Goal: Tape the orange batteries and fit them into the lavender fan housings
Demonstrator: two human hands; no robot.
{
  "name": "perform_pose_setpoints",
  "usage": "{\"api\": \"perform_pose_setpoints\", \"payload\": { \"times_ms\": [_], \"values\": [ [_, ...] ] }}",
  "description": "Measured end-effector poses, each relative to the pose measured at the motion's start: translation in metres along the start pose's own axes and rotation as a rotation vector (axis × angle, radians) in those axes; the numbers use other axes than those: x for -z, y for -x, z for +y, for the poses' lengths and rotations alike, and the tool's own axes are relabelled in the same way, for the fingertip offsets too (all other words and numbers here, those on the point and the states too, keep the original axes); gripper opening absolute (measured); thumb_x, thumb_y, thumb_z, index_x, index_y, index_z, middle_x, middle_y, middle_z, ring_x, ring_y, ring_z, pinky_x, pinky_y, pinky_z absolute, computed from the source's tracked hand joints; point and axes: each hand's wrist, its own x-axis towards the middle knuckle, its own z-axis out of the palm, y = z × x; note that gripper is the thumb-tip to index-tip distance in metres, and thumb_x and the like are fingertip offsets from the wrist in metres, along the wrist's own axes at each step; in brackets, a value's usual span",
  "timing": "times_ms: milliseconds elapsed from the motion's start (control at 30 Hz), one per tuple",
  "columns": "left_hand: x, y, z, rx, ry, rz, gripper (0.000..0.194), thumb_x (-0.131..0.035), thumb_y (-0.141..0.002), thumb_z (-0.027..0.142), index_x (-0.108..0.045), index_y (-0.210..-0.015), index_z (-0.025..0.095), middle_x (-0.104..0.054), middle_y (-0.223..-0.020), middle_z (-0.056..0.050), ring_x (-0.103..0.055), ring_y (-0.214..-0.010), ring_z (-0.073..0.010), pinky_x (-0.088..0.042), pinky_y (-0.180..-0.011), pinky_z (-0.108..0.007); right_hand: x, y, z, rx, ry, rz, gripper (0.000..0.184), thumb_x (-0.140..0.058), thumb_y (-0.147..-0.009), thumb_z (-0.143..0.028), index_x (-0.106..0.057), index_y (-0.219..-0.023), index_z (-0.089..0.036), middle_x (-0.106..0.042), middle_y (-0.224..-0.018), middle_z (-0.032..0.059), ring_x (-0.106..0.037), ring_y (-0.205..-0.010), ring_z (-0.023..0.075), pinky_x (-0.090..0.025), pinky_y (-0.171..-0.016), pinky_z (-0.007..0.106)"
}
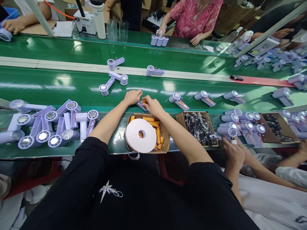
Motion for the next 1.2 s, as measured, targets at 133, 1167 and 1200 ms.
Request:
{"api": "perform_pose_setpoints", "payload": {
  "times_ms": [133,1167,1200],
  "values": [
    [-0.001,-0.001,0.005,0.007,0.014,0.001,0.046,-0.036,-0.116,0.046,-0.073,-0.134,0.025,-0.079,-0.131,-0.015,-0.072,-0.122,-0.0338,-0.05,-0.101,-0.042,0.004,-0.004,-0.001,-0.057,0.123,-0.042,0.041,-0.06,-0.11,-0.034,-0.059,-0.148,-0.018,-0.084,-0.117,0.0197,-0.079,-0.104,0.0375,-0.055,-0.087,0.038],
    [0.071,0.155,0.039,-0.628,0.1,-0.476,0.085,-0.09,-0.076,0.062,-0.066,-0.154,0.038,-0.062,-0.162,-0.012,-0.046,-0.16,-0.0364,-0.031,-0.135,-0.051,0.013,0.239,0.028,-0.243,-0.873,0.43,0.04,-0.081,-0.09,-0.057,-0.079,-0.066,-0.025,-0.073,-0.056,0.0015,-0.069,-0.051,0.0207,-0.06,-0.055,0.033],
    [0.072,0.179,0.038,-0.641,0.075,-0.507,0.083,-0.093,-0.072,0.06,-0.069,-0.149,0.041,-0.065,-0.16,-0.01,-0.046,-0.161,-0.0374,-0.029,-0.136,-0.055,0.006,0.253,0.021,-0.278,-0.949,0.465,0.047,-0.08,-0.09,-0.062,-0.078,-0.063,-0.024,-0.069,-0.051,0.001,-0.065,-0.045,0.0196,-0.057,-0.049,0.032]
  ]
}}
